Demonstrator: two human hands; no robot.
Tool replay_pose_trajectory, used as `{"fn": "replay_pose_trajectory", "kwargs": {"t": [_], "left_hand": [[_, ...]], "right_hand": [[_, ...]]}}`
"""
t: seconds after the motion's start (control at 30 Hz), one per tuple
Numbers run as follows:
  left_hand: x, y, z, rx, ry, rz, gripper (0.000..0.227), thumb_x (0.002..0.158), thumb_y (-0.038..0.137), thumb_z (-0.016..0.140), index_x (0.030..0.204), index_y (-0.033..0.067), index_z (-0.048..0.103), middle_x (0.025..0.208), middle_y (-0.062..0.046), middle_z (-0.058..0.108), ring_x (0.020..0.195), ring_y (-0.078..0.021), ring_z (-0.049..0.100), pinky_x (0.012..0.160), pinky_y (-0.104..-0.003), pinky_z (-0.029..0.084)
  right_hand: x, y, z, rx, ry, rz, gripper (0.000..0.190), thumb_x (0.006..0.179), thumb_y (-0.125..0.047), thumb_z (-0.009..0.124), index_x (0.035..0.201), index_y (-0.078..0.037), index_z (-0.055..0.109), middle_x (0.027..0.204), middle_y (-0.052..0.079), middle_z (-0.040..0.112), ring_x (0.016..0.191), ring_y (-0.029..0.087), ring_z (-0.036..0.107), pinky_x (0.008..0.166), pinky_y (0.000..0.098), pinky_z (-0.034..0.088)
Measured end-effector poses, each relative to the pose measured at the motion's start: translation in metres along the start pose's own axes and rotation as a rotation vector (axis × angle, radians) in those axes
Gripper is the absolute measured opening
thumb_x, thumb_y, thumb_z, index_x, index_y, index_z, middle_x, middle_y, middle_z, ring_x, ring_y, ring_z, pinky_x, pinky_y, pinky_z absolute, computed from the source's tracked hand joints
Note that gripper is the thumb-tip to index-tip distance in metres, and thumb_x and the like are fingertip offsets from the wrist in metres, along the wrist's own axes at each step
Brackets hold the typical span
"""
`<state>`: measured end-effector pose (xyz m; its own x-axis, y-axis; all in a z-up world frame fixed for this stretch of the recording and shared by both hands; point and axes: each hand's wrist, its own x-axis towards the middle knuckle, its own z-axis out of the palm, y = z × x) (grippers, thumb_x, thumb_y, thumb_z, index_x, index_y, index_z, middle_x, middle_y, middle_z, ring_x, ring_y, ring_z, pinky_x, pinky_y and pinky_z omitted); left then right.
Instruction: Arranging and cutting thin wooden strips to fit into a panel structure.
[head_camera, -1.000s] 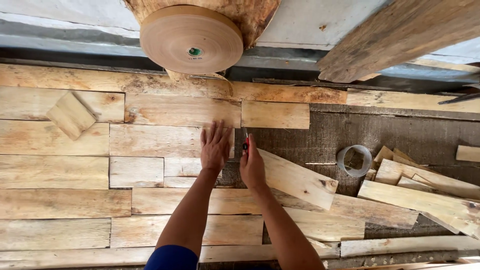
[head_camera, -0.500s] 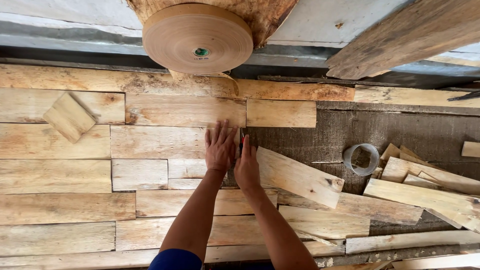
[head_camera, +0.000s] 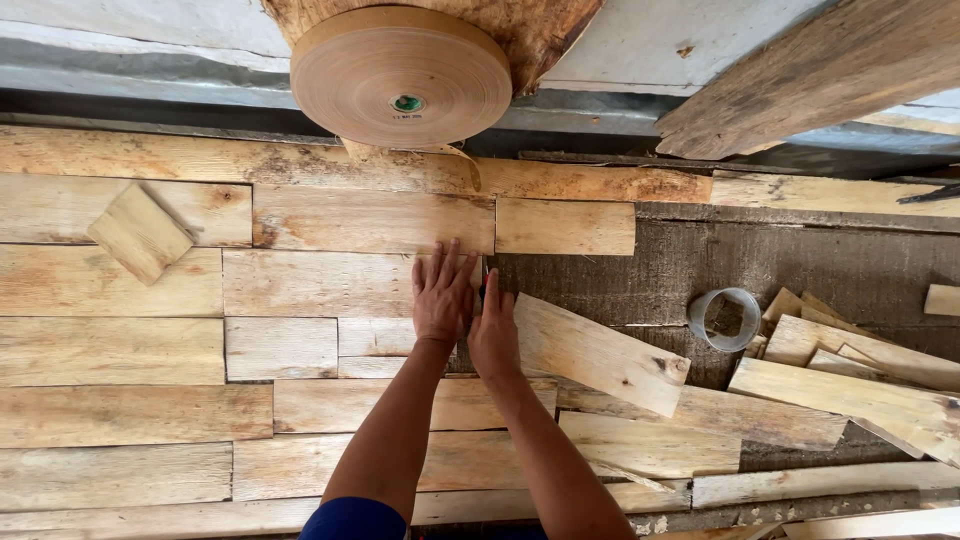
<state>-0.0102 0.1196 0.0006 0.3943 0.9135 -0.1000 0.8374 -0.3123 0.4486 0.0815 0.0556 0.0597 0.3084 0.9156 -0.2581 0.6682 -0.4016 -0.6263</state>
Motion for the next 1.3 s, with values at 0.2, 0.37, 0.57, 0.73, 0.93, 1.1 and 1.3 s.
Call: {"fn": "replay_pose_trajectory", "kwargs": {"t": [0.2,0.37,0.57,0.73,0.93,1.1,1.3], "left_hand": [[0.002,-0.002,0.004,0.019,0.005,0.006,0.059,0.102,0.032,0.047,0.161,0.0302,0.037,0.173,-0.002,0.019,0.160,-0.0249,0.012,0.129,-0.053,0.003],[0.002,-0.002,0.002,0.031,0.002,0.010,0.060,0.102,0.032,0.048,0.160,0.0294,0.037,0.173,-0.003,0.018,0.160,-0.0259,0.012,0.128,-0.053,0.003],[0.001,-0.002,0.004,0.033,-0.004,0.007,0.060,0.101,0.033,0.049,0.160,0.0285,0.039,0.173,-0.003,0.018,0.160,-0.0258,0.013,0.128,-0.054,0.003],[0.002,-0.004,0.008,0.032,0.004,0.008,0.059,0.101,0.033,0.049,0.160,0.0287,0.040,0.173,-0.003,0.018,0.160,-0.0256,0.013,0.128,-0.053,0.003],[0.001,-0.003,0.007,0.061,0.010,0.004,0.059,0.102,0.032,0.049,0.160,0.0296,0.039,0.174,-0.002,0.018,0.160,-0.0252,0.013,0.129,-0.053,0.004],[0.003,-0.004,0.008,0.059,0.007,0.015,0.060,0.101,0.033,0.050,0.160,0.0301,0.036,0.173,-0.003,0.018,0.159,-0.0261,0.013,0.128,-0.054,0.004],[0.002,-0.002,0.007,0.066,-0.013,-0.005,0.061,0.102,0.034,0.048,0.162,0.0315,0.035,0.174,-0.002,0.015,0.161,-0.0249,0.011,0.130,-0.052,0.004]], "right_hand": [[0.004,0.002,0.004,-0.036,0.019,-0.060,0.071,0.104,-0.008,0.049,0.164,-0.006,0.011,0.145,0.037,0.046,0.095,0.047,0.070,0.064,0.0457,0.063],[0.007,-0.008,-0.003,-0.055,-0.073,0.036,0.075,0.103,-0.010,0.048,0.165,-0.009,0.005,0.139,0.037,0.054,0.087,0.046,0.072,0.062,0.0479,0.062],[0.012,-0.005,-0.001,-0.128,-0.121,0.102,0.077,0.105,-0.015,0.050,0.166,-0.013,0.005,0.124,0.036,0.062,0.088,0.048,0.071,0.066,0.0528,0.061],[0.014,-0.010,-0.005,-0.160,-0.140,0.119,0.083,0.101,-0.012,0.054,0.166,-0.013,0.003,0.115,0.035,0.065,0.084,0.047,0.071,0.065,0.0522,0.060],[0.018,-0.021,-0.017,-0.180,-0.253,0.183,0.084,0.102,-0.013,0.053,0.166,-0.012,-0.002,0.097,0.025,0.072,0.070,0.035,0.072,0.060,0.0448,0.061],[0.018,-0.032,-0.024,-0.198,-0.287,0.208,0.082,0.105,-0.013,0.052,0.167,-0.012,-0.002,0.091,0.022,0.074,0.067,0.033,0.072,0.057,0.0441,0.058],[0.016,-0.001,-0.001,-0.195,-0.127,0.042,0.088,0.099,-0.010,0.058,0.167,-0.010,0.003,0.089,0.024,0.073,0.068,0.036,0.070,0.057,0.0463,0.058]]}}
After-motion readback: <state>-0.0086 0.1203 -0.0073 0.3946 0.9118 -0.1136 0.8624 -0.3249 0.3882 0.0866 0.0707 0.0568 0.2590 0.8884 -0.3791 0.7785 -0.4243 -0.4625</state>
